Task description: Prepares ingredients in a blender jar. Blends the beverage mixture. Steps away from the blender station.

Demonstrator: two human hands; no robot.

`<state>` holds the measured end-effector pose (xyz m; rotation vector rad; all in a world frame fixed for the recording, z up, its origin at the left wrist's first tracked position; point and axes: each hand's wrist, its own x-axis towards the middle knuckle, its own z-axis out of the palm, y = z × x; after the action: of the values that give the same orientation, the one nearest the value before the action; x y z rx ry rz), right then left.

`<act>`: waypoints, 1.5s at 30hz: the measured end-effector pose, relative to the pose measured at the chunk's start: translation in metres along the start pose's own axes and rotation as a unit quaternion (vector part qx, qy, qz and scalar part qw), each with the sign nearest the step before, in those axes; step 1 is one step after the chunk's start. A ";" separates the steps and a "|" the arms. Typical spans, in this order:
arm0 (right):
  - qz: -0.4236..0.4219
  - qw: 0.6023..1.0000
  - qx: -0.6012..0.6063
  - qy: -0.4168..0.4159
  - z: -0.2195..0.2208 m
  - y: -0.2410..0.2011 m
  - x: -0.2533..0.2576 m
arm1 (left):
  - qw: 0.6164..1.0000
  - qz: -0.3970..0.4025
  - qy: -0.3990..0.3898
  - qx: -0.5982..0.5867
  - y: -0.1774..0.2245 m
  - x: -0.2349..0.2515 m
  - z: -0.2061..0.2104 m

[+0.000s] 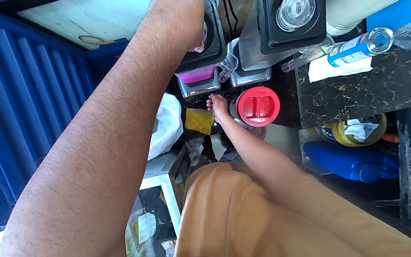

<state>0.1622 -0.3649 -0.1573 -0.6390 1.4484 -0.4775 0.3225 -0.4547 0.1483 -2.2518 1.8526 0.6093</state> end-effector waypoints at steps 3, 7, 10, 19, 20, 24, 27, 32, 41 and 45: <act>0.000 1.000 0.001 0.002 0.000 0.000 0.000 | 1.000 -0.002 -0.001 0.003 0.000 0.000 0.000; 0.000 1.000 0.004 0.001 0.000 0.001 0.001 | 1.000 -0.009 -0.005 -0.005 0.002 -0.002 -0.002; 0.000 1.000 0.007 0.001 0.000 0.001 0.001 | 1.000 -0.009 -0.009 0.000 0.002 -0.002 -0.002; -0.004 1.000 0.013 0.000 0.000 0.001 0.001 | 1.000 -0.006 -0.006 -0.004 0.002 -0.003 -0.002; -0.003 1.000 0.014 0.000 0.000 0.001 0.001 | 1.000 -0.004 -0.005 -0.003 0.002 -0.003 -0.003; -0.004 1.000 0.016 0.000 0.000 0.002 0.001 | 1.000 -0.007 -0.004 -0.001 0.002 -0.004 -0.004; -0.005 1.000 0.015 0.000 0.000 0.002 0.001 | 1.000 -0.007 -0.009 0.002 0.002 -0.003 -0.003; -0.005 1.000 0.012 -0.002 -0.001 0.002 0.001 | 1.000 -0.009 -0.008 -0.009 0.002 -0.002 -0.002; -0.004 1.000 0.009 0.000 0.000 0.002 0.001 | 1.000 0.000 -0.006 -0.002 0.001 -0.001 -0.002; -0.004 1.000 0.002 -0.002 -0.001 0.005 0.002 | 1.000 -0.001 -0.008 0.001 0.001 -0.002 -0.004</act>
<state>0.1606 -0.3626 -0.1614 -0.6438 1.4404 -0.4847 0.3217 -0.4544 0.1527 -2.2403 1.8427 0.6229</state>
